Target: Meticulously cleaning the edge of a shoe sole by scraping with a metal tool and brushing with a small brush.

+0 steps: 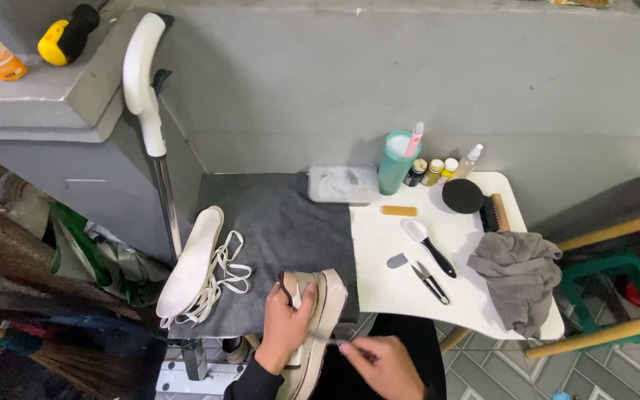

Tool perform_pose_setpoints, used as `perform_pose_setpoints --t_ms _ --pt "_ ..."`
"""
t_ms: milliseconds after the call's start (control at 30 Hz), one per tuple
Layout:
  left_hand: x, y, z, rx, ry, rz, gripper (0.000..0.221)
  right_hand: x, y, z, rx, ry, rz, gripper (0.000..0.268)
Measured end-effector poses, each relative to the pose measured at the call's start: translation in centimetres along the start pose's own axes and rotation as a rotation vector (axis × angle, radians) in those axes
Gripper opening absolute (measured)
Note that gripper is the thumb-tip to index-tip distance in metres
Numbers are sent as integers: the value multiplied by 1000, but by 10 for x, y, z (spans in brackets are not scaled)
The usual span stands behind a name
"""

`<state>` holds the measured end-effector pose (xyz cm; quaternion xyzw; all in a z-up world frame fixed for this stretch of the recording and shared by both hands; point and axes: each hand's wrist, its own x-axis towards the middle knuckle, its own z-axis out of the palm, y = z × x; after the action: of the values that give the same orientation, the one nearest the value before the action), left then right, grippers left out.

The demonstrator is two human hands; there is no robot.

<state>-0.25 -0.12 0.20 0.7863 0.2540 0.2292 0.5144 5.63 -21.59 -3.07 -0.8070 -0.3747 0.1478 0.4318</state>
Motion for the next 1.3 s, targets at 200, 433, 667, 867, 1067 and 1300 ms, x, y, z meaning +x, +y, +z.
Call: perform_pose_setpoints --t_ms 200,433,667,867,1067,1300 --pt "0 2 -2 -10 17 89 42 0 5 2 28 -85 77 24" --pt "3 -6 1 -6 5 77 46 -2 5 7 46 -208 35 20" --pt "1 -3 -1 -32 24 42 36 3 -6 -2 50 59 6 42" --pt "2 -3 -1 -20 30 46 30 -1 -8 6 15 -310 190 39" --pt "-1 -4 -2 -9 25 45 29 -1 3 -1 16 -29 70 42" --pt "0 -6 0 -5 32 16 30 2 14 -10 65 -10 42 48"
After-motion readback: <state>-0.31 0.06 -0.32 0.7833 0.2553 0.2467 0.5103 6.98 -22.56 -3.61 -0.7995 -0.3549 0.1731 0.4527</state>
